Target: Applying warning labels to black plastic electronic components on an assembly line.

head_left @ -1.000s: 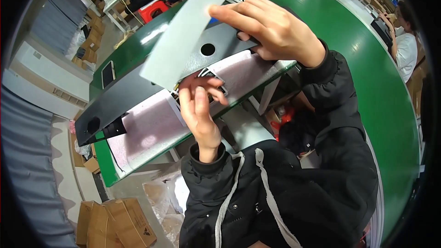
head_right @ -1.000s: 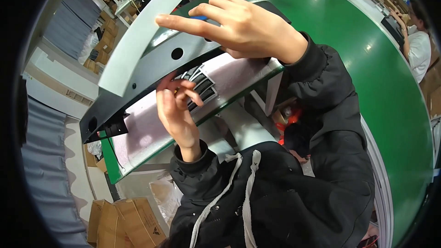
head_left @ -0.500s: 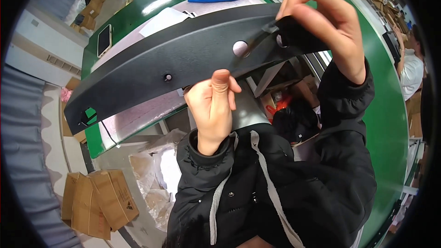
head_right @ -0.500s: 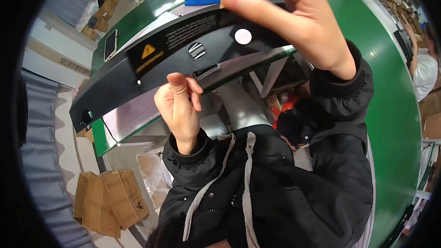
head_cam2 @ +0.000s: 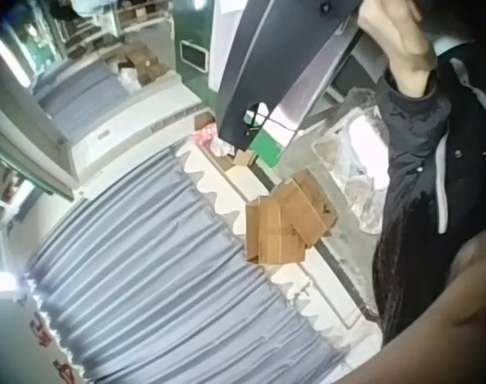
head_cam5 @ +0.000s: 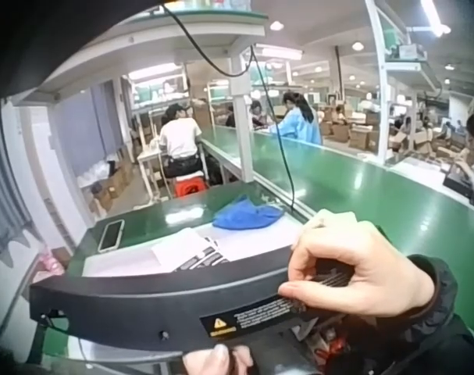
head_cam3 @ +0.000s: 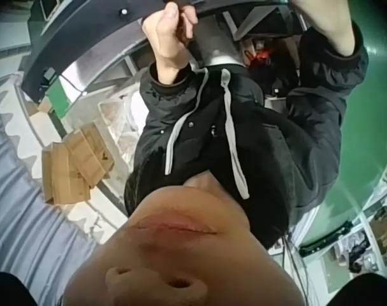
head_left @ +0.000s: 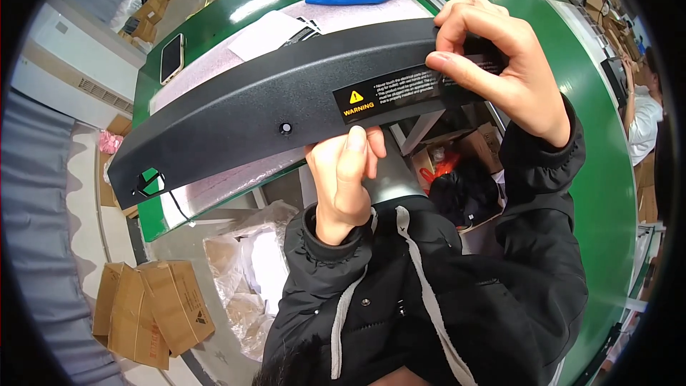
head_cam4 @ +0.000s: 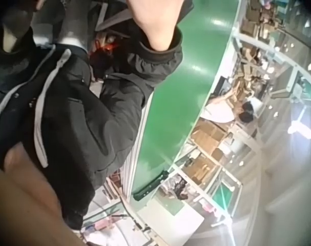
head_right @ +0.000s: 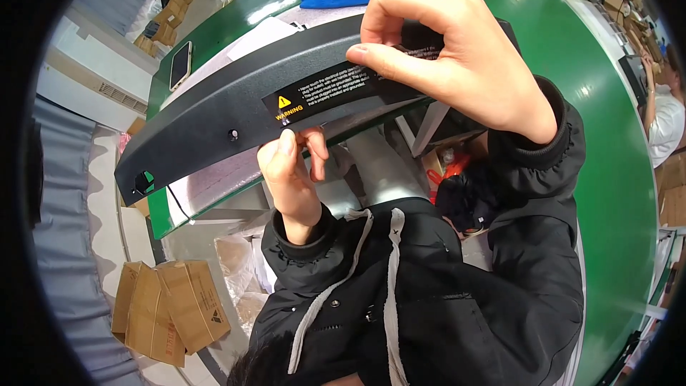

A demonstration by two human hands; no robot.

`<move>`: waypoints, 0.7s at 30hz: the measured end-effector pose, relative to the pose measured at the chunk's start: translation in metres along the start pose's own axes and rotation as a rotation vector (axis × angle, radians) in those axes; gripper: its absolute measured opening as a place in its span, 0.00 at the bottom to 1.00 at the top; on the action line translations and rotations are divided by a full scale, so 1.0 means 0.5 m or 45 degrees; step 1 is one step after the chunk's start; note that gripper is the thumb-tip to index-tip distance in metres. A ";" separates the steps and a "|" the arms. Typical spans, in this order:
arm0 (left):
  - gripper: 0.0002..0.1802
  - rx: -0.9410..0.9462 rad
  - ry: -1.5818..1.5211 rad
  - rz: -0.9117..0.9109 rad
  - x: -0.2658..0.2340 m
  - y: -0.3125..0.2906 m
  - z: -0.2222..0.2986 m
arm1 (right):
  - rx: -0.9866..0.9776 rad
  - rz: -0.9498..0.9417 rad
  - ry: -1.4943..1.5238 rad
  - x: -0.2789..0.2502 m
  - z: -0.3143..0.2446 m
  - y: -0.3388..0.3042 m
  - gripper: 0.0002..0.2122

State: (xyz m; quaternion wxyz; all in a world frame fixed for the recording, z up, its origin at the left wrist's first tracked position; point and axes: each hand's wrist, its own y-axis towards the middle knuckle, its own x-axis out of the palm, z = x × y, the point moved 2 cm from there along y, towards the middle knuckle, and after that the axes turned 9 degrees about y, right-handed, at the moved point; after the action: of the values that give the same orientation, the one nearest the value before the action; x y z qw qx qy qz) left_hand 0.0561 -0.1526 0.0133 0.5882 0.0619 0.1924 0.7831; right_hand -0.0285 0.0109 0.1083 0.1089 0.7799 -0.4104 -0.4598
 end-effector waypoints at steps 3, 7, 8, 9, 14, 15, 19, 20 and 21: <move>0.27 0.001 -0.043 0.017 0.003 0.001 -0.002 | -0.045 -0.004 -0.043 0.004 0.001 0.000 0.08; 0.27 -0.060 -0.102 0.044 0.007 -0.003 0.000 | -0.060 0.007 -0.052 0.006 0.001 0.000 0.07; 0.28 -0.090 -0.124 0.054 0.009 -0.004 0.001 | -0.038 0.018 -0.026 0.006 0.002 0.000 0.07; 0.28 -0.089 -0.124 0.054 0.011 -0.004 0.002 | -0.058 0.008 -0.054 0.005 0.000 -0.001 0.07; 0.30 -0.104 -0.095 0.078 0.015 -0.002 0.007 | -0.074 -0.019 -0.094 0.005 -0.002 -0.002 0.07; 0.31 -0.107 -0.073 0.081 0.016 -0.002 0.008 | -0.074 -0.018 -0.091 0.005 -0.002 -0.002 0.07; 0.31 -0.052 -0.018 0.094 0.015 0.001 0.008 | -0.074 -0.004 -0.083 0.006 -0.002 -0.003 0.07; 0.31 -0.035 0.005 0.100 0.015 0.002 0.007 | -0.057 0.011 -0.064 0.005 0.000 -0.004 0.07; 0.31 -0.023 -0.002 0.100 0.016 0.002 0.007 | -0.074 0.000 -0.080 0.004 0.000 -0.006 0.07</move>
State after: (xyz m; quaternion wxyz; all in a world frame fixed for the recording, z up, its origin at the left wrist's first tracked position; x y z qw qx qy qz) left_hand 0.0539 -0.1446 0.0160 0.5576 0.0646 0.1821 0.8073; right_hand -0.0263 0.0112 0.1053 0.1184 0.7617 -0.4001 -0.4957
